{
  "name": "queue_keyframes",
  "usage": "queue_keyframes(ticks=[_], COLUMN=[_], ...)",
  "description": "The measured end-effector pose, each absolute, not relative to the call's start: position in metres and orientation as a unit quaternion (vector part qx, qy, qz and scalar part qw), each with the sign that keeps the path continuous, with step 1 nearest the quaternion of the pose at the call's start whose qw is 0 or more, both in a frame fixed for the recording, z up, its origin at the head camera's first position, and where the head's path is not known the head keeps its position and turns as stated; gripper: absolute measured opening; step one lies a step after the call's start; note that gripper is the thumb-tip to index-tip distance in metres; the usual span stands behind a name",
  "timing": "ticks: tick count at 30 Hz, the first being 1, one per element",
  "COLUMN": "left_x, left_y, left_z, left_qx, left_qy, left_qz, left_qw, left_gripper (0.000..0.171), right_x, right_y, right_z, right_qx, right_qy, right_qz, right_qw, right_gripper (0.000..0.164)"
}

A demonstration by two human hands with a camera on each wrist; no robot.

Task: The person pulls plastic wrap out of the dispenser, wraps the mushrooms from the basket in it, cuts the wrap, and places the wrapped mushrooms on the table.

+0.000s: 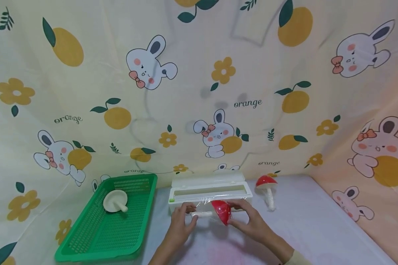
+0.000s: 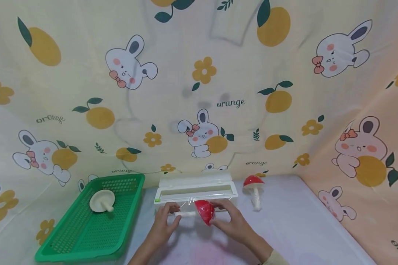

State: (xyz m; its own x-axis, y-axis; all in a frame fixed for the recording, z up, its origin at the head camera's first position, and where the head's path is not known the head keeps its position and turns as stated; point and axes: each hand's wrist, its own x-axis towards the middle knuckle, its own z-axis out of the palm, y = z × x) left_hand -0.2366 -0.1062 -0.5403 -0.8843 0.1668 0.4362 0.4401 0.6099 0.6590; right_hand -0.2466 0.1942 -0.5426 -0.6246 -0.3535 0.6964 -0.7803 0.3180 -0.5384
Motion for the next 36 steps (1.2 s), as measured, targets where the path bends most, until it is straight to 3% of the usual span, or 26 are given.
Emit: queue_keyframes(ticks=[4,13,18,22,30,36], left_x=[-0.239,-0.242,-0.243,-0.244,-0.243,-0.241], left_y=[-0.108,-0.107,-0.108,-0.109,-0.106,-0.106], left_z=[-0.535,-0.523,-0.518,-0.517,-0.515,-0.515], left_qx=[-0.176,-0.144,-0.16,-0.172,-0.149,-0.179], left_qy=[-0.872,-0.872,-0.863,-0.858,-0.868,-0.87], left_qz=[-0.427,-0.456,-0.462,-0.465,-0.461,-0.442], left_qw=[0.166,0.11,0.122,0.135,0.108,0.124], left_gripper=[0.028,0.013,0.013,0.015,0.017,0.028], right_x=[-0.251,-0.257,-0.261,-0.267,-0.27,-0.272], right_y=[0.195,0.194,0.191,0.188,0.183,0.187], right_z=[-0.54,-0.536,-0.532,-0.529,-0.524,-0.515], right_qx=[0.418,0.424,0.418,0.402,0.383,0.366], right_qy=[-0.761,-0.783,-0.805,-0.829,-0.852,-0.865], right_qz=[0.437,0.389,0.351,0.316,0.261,0.262], right_qw=[0.236,0.236,0.231,0.225,0.243,0.221], right_gripper=[0.081,0.099,0.106,0.109,0.107,0.105])
